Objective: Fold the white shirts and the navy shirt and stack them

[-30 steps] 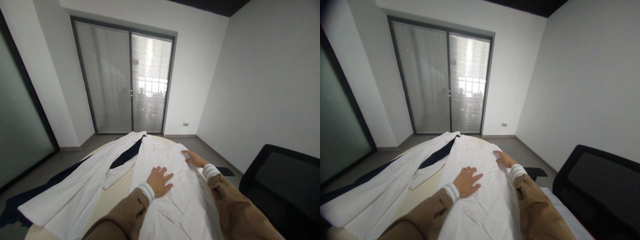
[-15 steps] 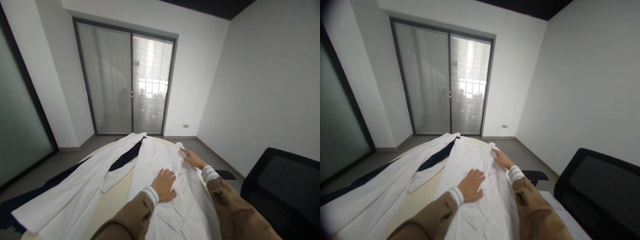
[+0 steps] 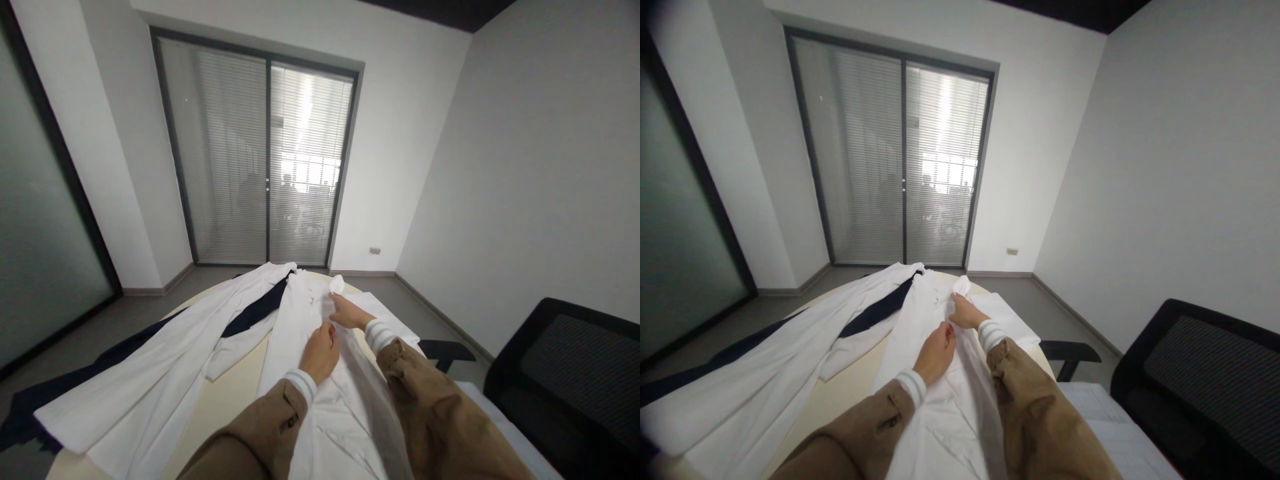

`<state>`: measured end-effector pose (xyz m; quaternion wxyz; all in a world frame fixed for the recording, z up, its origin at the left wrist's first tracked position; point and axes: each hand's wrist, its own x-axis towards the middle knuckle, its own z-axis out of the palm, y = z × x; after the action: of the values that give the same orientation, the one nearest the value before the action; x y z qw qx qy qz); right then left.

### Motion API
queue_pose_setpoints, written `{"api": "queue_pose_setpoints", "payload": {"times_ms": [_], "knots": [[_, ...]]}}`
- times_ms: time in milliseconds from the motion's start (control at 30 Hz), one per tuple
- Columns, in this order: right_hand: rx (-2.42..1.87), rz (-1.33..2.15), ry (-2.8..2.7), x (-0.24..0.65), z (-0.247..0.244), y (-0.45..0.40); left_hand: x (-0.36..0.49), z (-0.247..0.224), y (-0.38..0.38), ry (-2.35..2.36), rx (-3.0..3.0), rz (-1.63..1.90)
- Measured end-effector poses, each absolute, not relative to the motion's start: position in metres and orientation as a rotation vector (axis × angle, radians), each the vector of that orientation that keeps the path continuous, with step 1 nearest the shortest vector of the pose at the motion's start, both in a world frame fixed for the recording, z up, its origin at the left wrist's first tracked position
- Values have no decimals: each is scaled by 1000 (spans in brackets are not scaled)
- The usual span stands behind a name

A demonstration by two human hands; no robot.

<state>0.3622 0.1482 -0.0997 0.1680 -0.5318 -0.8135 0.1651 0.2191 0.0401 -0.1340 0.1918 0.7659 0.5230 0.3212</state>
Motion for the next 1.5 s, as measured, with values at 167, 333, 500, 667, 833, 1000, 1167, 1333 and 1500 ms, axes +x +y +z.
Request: {"api": "queue_pose_setpoints", "payload": {"times_ms": [167, 333, 500, 667, 833, 1000, 1167, 1333, 1500], "knots": [[-1516, 613, -2353, 343, -113, 141, 208, -122, 28, 1607, 2059, 798], [-1446, 732, -2381, 338, -127, 134, 189, -118, -2, 1075, 2604, 679], [-1406, 730, -2407, 346, -127, 133, 177, -118, -22, 484, 2950, 429], [-1453, 640, -2450, 355, -121, 130, 178, -116, -32, 560, 3033, 352], [-1519, 617, -2500, 366, -119, 123, 169, -113, -36, 806, 2969, 317], [-1458, 683, -2586, 375, -117, 110, 166, -111, -54, 698, 3007, 290], [-1395, 681, -2665, 379, -114, 97, 177, -114, -71, 443, 2979, 273], [-1294, 517, -2699, 372, -120, 86, 180, -124, -76, 372, 2992, 247], [-1301, 265, -2612, 359, -125, 78, 169, -126, -80, 254, 3023, 163]]}}
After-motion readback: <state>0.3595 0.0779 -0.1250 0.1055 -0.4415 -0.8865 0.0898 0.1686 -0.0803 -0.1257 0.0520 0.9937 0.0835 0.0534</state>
